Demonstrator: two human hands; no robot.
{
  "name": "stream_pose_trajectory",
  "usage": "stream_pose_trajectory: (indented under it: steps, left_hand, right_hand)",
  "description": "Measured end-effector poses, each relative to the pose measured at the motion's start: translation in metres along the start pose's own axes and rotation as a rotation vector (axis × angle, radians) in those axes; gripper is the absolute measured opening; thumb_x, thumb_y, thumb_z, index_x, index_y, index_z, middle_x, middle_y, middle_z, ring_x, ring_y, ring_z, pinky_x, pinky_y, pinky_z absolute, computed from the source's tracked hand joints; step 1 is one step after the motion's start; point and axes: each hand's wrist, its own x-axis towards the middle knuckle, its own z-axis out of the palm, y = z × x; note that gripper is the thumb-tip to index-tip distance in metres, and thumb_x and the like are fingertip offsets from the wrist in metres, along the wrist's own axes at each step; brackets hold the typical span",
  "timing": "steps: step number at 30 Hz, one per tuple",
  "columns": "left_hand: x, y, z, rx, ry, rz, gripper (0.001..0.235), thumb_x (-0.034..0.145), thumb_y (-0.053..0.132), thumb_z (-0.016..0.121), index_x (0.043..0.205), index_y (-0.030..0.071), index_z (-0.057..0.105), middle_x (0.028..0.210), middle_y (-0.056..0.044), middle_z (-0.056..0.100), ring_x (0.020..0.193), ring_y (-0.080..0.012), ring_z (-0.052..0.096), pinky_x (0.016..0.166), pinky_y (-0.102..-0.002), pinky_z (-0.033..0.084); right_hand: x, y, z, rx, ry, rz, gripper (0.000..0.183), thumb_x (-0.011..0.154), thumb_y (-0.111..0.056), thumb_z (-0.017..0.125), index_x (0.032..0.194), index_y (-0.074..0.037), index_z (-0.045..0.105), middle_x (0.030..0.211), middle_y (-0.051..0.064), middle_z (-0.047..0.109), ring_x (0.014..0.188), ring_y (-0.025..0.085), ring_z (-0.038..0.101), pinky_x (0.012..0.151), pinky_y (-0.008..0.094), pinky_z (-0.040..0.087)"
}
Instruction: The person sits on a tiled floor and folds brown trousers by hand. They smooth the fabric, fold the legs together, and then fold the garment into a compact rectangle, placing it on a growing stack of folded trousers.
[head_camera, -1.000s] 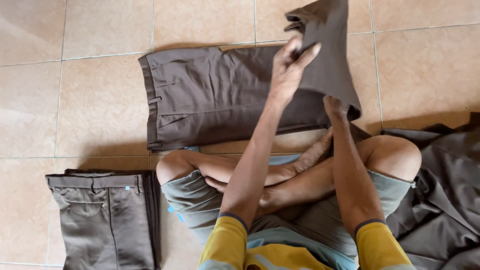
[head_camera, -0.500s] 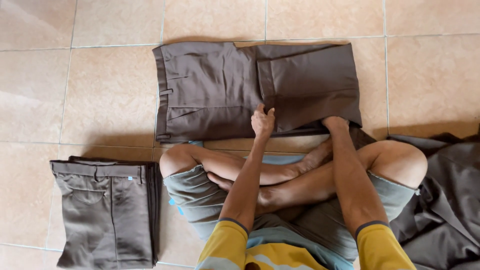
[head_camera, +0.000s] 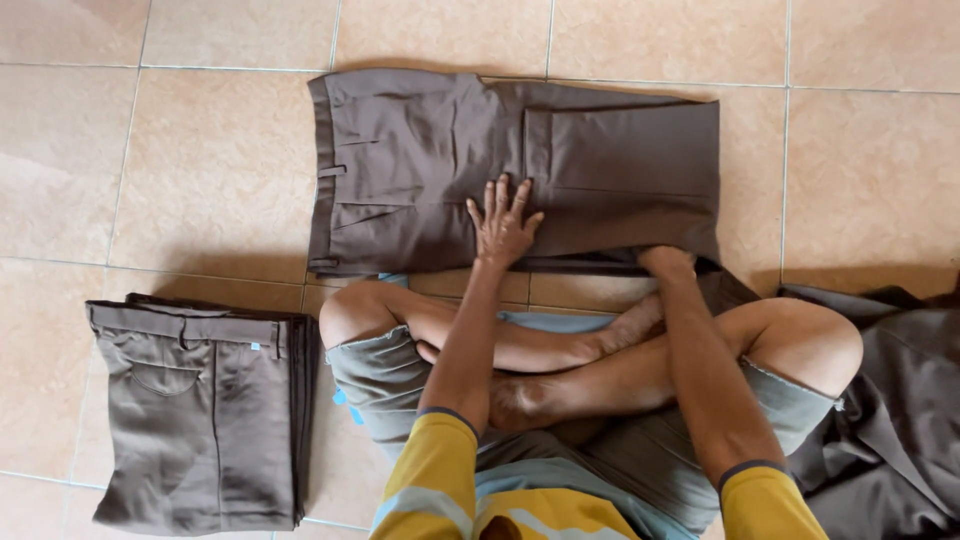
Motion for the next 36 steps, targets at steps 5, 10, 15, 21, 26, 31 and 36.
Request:
stream_pose_trajectory:
  steps: [5,10,15,21,26,31,36]
  left_hand:
    - [0.008,-0.064,-0.025,0.02,-0.178,-0.035,0.07,0.095,0.054,0.067,0.158,0.038,0.039,0.166,-0.012,0.034,0.154,-0.0372,0.03,0.118,-0.076,0.019]
    - [-0.005,-0.082,-0.048,0.018,-0.22,-0.052,0.07,0.1,0.053,0.06,0.161,0.037,0.032,0.168,-0.012,0.029,0.156,-0.0362,0.025,0.121,-0.073,0.015]
    - [-0.018,-0.083,-0.02,0.074,0.145,-0.096,0.08,0.082,0.051,0.08,0.147,0.013,0.053,0.153,-0.025,0.043,0.142,-0.0438,0.044,0.112,-0.068,0.036]
    - [-0.016,-0.089,0.017,0.11,0.229,-0.23,0.067,0.083,0.063,0.068,0.127,0.013,0.058,0.103,-0.008,0.056,0.087,-0.0312,0.06,0.07,-0.049,0.048]
    - [-0.015,-0.086,0.003,-0.13,0.108,-0.404,0.032,0.086,0.046,0.072,0.109,0.028,0.06,0.083,0.006,0.065,0.088,-0.0237,0.066,0.081,-0.048,0.049]
    - [-0.021,-0.07,0.0,-0.136,0.094,-0.336,0.032,0.085,0.036,0.073,0.112,0.027,0.06,0.085,0.004,0.066,0.087,-0.0253,0.067,0.08,-0.048,0.051]
    - [-0.018,-0.057,-0.013,-0.171,0.185,-0.308,0.038,0.088,0.043,0.071,0.119,0.025,0.059,0.093,-0.001,0.066,0.089,-0.0279,0.069,0.08,-0.049,0.054]
  right_hand:
    - [0.019,-0.033,0.08,-0.391,0.429,-0.47,0.029,0.101,-0.017,0.055,0.111,-0.011,0.081,0.104,0.019,0.076,0.104,0.042,0.072,0.066,0.068,0.055]
    - [-0.08,-0.051,0.036,-0.235,0.128,-0.551,0.035,0.098,-0.035,0.051,0.112,-0.019,0.079,0.103,0.012,0.078,0.103,0.035,0.075,0.08,0.058,0.059]
    - [-0.123,-0.021,-0.062,0.286,-0.137,-0.712,0.038,0.098,-0.031,0.052,0.123,-0.015,0.076,0.11,0.022,0.079,0.115,0.042,0.07,0.099,0.056,0.054]
    - [0.07,0.061,-0.001,0.323,0.398,-0.157,0.074,0.095,-0.077,0.051,0.132,-0.014,0.065,0.115,0.025,0.071,0.109,0.047,0.068,0.082,0.065,0.055]
    - [0.115,0.061,0.031,0.645,0.413,-0.145,0.052,0.093,-0.039,0.072,0.13,-0.004,0.068,0.111,0.021,0.069,0.094,0.037,0.069,0.063,0.049,0.058]
    - [0.102,0.072,0.026,0.666,0.431,-0.103,0.059,0.09,-0.039,0.076,0.129,0.003,0.064,0.102,0.024,0.068,0.079,0.035,0.069,0.052,0.046,0.059]
    - [0.066,0.061,0.007,0.733,0.316,-0.138,0.07,0.1,-0.042,0.066,0.141,0.014,0.054,0.121,0.032,0.063,0.101,0.038,0.064,0.069,0.047,0.057]
